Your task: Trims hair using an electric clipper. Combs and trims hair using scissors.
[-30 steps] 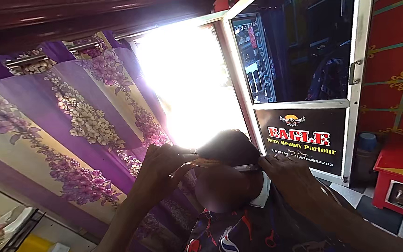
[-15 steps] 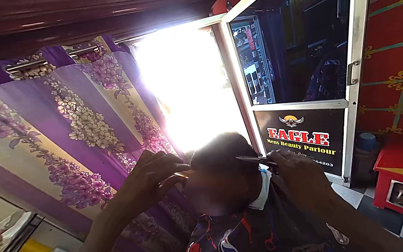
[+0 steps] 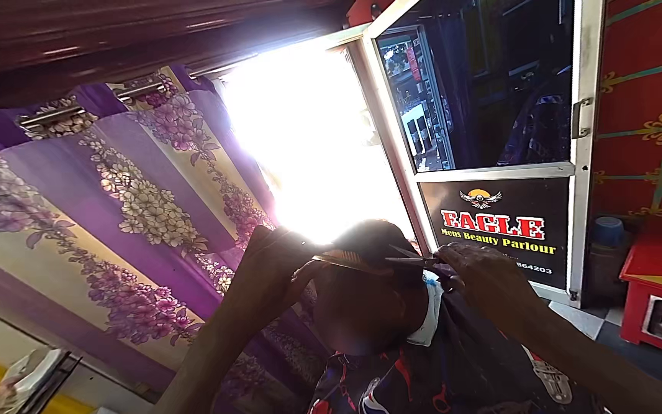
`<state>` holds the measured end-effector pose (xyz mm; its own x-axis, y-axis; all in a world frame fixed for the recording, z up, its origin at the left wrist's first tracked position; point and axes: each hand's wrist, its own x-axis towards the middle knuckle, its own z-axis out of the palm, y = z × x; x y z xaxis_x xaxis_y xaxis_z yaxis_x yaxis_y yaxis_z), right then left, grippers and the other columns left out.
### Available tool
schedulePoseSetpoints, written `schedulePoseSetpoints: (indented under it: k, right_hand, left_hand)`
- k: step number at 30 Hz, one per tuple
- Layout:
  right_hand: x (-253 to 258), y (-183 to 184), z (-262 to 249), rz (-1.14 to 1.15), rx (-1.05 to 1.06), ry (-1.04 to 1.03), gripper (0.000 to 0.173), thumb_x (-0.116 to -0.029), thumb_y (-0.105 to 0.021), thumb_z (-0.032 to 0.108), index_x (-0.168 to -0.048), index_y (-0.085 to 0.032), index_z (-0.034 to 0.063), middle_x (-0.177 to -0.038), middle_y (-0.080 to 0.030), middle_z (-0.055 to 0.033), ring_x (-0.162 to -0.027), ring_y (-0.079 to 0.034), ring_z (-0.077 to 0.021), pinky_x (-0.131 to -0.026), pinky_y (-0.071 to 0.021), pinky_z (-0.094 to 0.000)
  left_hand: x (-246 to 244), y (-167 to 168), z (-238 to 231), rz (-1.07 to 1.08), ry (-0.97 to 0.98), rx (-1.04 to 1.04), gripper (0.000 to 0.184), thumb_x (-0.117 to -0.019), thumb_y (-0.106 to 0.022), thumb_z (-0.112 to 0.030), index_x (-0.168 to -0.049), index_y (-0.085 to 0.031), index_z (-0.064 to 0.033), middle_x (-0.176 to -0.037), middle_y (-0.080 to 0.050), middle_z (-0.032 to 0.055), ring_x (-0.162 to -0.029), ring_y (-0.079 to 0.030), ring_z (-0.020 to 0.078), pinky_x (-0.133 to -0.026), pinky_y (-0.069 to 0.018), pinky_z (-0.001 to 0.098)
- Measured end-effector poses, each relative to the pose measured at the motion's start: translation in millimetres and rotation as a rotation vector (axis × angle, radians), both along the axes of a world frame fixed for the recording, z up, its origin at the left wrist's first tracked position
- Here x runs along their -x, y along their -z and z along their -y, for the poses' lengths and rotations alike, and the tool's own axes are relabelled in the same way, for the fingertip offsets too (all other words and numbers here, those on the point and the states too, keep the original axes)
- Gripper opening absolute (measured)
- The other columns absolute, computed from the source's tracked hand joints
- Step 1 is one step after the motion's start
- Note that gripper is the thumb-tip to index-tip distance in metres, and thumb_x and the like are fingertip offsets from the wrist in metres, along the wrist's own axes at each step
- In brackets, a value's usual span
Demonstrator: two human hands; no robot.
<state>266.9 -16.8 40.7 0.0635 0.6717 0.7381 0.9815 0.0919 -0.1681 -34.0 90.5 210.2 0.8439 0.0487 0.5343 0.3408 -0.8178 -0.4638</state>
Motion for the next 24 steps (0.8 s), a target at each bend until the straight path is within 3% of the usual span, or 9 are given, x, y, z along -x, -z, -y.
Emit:
schedulePoseSetpoints:
  k: [4, 7, 10, 15, 18, 20, 24]
  right_hand:
    - [3.1, -5.6, -2.9, 0.021, 0.129, -0.001, 0.051, -0.0678, -0.094, 0.012, -0.112, -0.07, 0.0078, -0.102, -0.071, -0.0107, -0.092, -0.071, -0.0316, -0.076, -0.0582, -0.0494]
    - [7.3, -6.3, -9.8, 0.061, 0.082, 0.011, 0.05, -0.0638, -0.095, 0.009, -0.107, -0.071, 0.0076, -0.097, -0.07, -0.0104, -0.088, -0.07, -0.0306, -0.072, -0.0575, -0.0469]
    - [14.7, -12.5, -11.3, 0.069, 0.059, 0.017, 0.041, -0.0704, -0.09, 0.003, -0.107, -0.071, 0.007, -0.095, -0.07, -0.0106, -0.086, -0.07, -0.0311, -0.072, -0.0581, -0.046]
    - [14.7, -10.2, -5.5, 0.068, 0.005, 0.033, 0.033, -0.0733, -0.08, -0.011, -0.097, -0.07, 0.0096, -0.078, -0.067, -0.0059, -0.069, -0.067, -0.0258, -0.06, -0.0545, -0.0423]
    - [3.5, -2.3, -1.1, 0.012, -0.064, 0.035, 0.033, -0.0704, -0.084, -0.008, -0.095, -0.071, 0.0086, -0.081, -0.068, -0.0079, -0.071, -0.069, -0.0278, -0.059, -0.0566, -0.0461]
    - [-7.5, 2.0, 2.2, -0.035, -0.085, 0.036, 0.037, -0.0703, -0.085, -0.007, -0.103, -0.073, 0.0062, -0.09, -0.071, -0.0108, -0.079, -0.072, -0.0317, -0.065, -0.0591, -0.0506]
    - [-24.5, 2.7, 4.6, -0.027, -0.098, 0.064, 0.035, -0.0711, -0.082, -0.011, -0.1, -0.072, 0.0076, -0.087, -0.07, -0.009, -0.073, -0.071, -0.0302, -0.059, -0.0572, -0.05]
  left_hand:
    - [-4.9, 6.1, 2.8, 0.067, 0.02, -0.05, 0.026, -0.0994, -0.059, -0.032, -0.113, -0.079, -0.022, -0.105, -0.074, -0.0003, -0.087, -0.063, 0.016, -0.076, -0.0402, 0.0414]
    - [-6.2, 9.6, 3.9, 0.096, 0.047, -0.064, 0.025, -0.0996, -0.06, -0.03, -0.11, -0.079, -0.0209, -0.104, -0.073, -0.0003, -0.085, -0.062, 0.0154, -0.076, -0.0397, 0.041]
    - [-6.2, 10.1, 5.8, 0.096, 0.066, -0.071, 0.024, -0.0994, -0.06, -0.029, -0.111, -0.079, -0.0211, -0.105, -0.074, -0.0008, -0.086, -0.062, 0.015, -0.078, -0.0401, 0.0404]
    - [-4.6, 13.8, 9.6, 0.149, 0.066, -0.054, 0.023, -0.0995, -0.061, -0.029, -0.112, -0.079, -0.0202, -0.104, -0.072, -0.0018, -0.087, -0.061, 0.0136, -0.078, -0.0402, 0.0392]
    - [6.6, 14.2, 16.2, 0.167, 0.087, -0.017, 0.023, -0.0998, -0.061, -0.032, -0.112, -0.077, -0.0219, -0.107, -0.073, -0.004, -0.091, -0.063, 0.0102, -0.08, -0.0424, 0.0369]
    - [22.9, 9.7, 13.6, 0.074, 0.072, 0.052, 0.025, -0.1002, -0.059, -0.041, -0.112, -0.077, -0.0276, -0.109, -0.071, -0.0103, -0.093, -0.062, 0.0049, -0.083, -0.0432, 0.0347]
    - [34.4, 9.3, -5.4, 0.006, 0.031, 0.113, 0.026, -0.0977, -0.06, -0.043, -0.11, -0.077, -0.0283, -0.107, -0.072, -0.0135, -0.092, -0.062, 0.0049, -0.082, -0.0445, 0.0367]
